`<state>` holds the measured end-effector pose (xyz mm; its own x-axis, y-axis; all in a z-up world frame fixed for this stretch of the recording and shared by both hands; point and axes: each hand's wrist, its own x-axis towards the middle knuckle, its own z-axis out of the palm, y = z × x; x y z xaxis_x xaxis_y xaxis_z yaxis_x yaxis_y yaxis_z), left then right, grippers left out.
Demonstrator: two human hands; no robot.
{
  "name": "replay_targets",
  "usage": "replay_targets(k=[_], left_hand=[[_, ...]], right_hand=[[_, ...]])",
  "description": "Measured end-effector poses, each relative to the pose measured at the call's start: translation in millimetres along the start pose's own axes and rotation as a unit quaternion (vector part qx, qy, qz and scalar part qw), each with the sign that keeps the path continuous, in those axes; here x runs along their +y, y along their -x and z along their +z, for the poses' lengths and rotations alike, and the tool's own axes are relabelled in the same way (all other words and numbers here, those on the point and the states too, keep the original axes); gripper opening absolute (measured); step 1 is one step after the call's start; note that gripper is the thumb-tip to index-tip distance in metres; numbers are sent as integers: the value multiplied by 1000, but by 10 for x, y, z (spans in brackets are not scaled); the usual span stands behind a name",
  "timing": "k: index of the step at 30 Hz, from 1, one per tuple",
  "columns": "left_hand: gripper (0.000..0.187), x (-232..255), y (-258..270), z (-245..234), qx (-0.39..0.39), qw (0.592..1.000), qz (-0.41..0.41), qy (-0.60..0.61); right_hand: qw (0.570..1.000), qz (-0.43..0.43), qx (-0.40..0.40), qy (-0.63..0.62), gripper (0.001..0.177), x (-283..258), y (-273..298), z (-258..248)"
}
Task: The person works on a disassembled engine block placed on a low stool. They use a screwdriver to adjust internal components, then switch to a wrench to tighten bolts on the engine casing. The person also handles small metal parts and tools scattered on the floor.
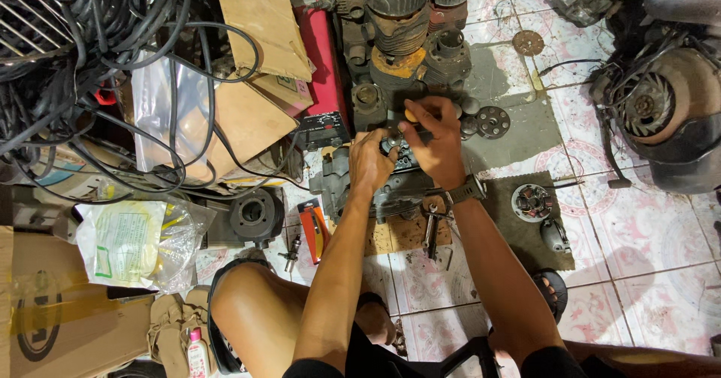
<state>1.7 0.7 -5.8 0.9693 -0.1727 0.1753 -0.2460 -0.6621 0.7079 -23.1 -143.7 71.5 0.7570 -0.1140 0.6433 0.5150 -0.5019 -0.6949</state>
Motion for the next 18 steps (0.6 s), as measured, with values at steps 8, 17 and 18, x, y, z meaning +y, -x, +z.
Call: replay_targets(k=[8,17,18], left_hand=[[26,39,1,-33,5,1000,9,8],[28,52,30,-30,49,997,59,6],[27,73,42,-42,61,995,73,14]], right_hand=[[1000,3,-15,20,43,-16,-21,-13],[1000,17,-5,-17,50,-62,16,-35],[1000,13,-4,-21,57,-69,18,-48]])
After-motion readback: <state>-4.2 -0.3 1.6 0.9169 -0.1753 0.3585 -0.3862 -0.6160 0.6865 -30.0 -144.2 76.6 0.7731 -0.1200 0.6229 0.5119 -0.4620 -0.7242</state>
